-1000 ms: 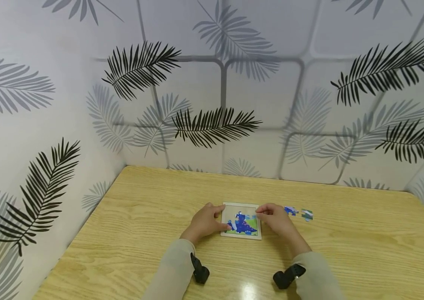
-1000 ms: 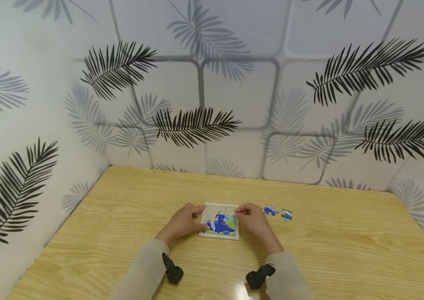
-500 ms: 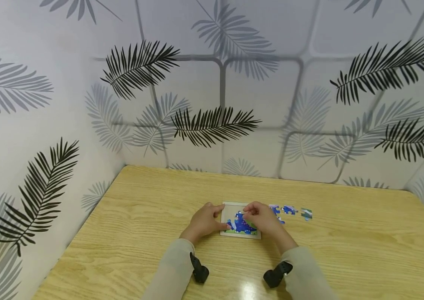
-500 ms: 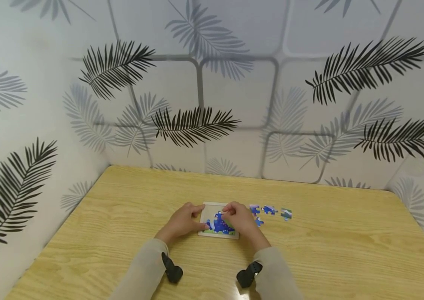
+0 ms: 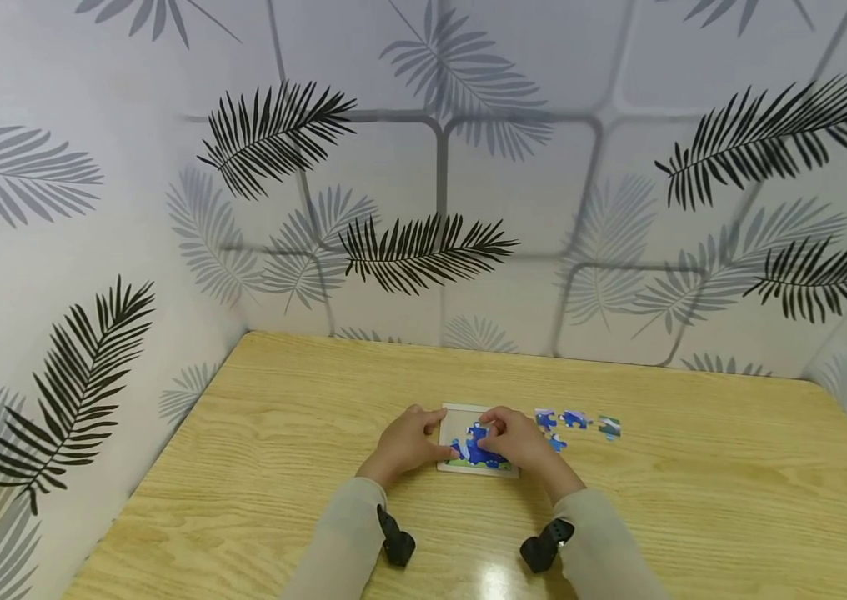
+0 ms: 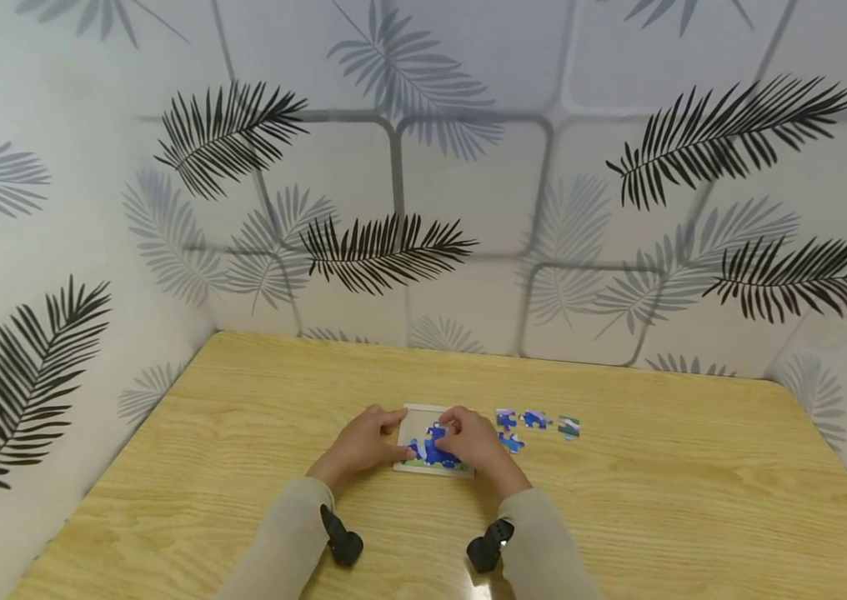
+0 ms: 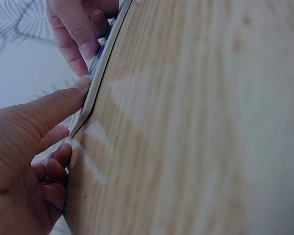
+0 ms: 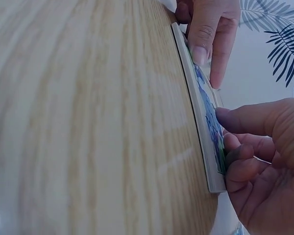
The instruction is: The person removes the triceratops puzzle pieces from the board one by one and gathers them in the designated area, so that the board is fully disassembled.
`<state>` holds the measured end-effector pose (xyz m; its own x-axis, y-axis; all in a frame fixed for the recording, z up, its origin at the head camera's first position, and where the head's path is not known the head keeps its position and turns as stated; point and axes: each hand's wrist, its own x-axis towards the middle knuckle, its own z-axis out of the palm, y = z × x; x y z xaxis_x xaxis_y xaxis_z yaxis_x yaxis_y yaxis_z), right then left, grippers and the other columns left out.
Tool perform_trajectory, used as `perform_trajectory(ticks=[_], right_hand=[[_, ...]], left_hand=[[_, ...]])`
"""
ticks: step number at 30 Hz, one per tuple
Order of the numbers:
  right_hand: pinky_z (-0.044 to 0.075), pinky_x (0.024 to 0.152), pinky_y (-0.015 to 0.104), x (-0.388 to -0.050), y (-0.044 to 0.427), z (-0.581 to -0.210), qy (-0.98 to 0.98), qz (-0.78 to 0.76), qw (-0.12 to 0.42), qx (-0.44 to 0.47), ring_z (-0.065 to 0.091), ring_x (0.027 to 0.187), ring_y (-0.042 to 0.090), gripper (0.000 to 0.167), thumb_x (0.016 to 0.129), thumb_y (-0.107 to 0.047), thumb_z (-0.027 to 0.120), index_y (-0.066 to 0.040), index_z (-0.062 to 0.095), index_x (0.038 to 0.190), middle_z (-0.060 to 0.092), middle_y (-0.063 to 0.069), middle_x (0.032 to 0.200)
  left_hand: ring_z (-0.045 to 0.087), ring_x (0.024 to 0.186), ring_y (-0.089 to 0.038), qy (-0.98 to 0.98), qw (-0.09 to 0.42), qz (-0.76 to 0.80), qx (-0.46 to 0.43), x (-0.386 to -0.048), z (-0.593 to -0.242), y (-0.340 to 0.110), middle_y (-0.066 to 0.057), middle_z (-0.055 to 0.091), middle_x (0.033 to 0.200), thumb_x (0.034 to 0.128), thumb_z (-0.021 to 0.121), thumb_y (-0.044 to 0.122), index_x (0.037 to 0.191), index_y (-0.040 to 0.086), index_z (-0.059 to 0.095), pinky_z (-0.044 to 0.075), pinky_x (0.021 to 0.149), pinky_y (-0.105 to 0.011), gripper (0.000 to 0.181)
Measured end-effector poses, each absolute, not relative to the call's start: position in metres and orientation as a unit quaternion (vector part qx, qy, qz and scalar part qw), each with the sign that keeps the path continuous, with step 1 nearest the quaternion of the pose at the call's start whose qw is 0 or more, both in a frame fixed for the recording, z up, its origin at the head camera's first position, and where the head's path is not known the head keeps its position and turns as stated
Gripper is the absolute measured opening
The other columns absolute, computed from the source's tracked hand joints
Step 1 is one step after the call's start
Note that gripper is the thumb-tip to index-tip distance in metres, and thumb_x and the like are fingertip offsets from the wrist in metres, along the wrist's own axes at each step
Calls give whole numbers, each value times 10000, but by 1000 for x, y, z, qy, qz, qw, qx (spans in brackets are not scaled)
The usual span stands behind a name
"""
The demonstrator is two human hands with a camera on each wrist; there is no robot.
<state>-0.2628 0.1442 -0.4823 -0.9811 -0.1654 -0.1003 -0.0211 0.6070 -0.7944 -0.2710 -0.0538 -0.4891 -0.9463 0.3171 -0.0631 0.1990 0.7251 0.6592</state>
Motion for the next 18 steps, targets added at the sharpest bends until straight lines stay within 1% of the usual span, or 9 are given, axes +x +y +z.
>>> perform_trajectory(ticks=[8,15,18], right_hand=[[344,568,279,-261,139,-481,898,-431,80,-39,433,600,150,257,834,-61,697,-26,629,1079,485,19,709],[350,583,276,-261,136,-480,903,-420,87,-22,446,651,159,246,852,-78,686,-47,611,1085,475,28,752],[349,577,274,-261,136,-480,902,-422,86,-19,442,645,160,245,848,-72,688,-44,606,1078,474,30,751]], left_hand=[[349,671,-146,924,89,345,141,-270,-487,-54,-9,368,792,743,805,349,1384,138,501,273,605,-278,741],[345,668,-146,921,89,353,141,-269,-485,-54,-9,362,785,742,810,329,1381,127,503,270,602,-281,738],[342,666,-143,921,87,351,144,-269,-485,-54,-7,361,784,741,810,329,1380,125,505,267,597,-275,737]])
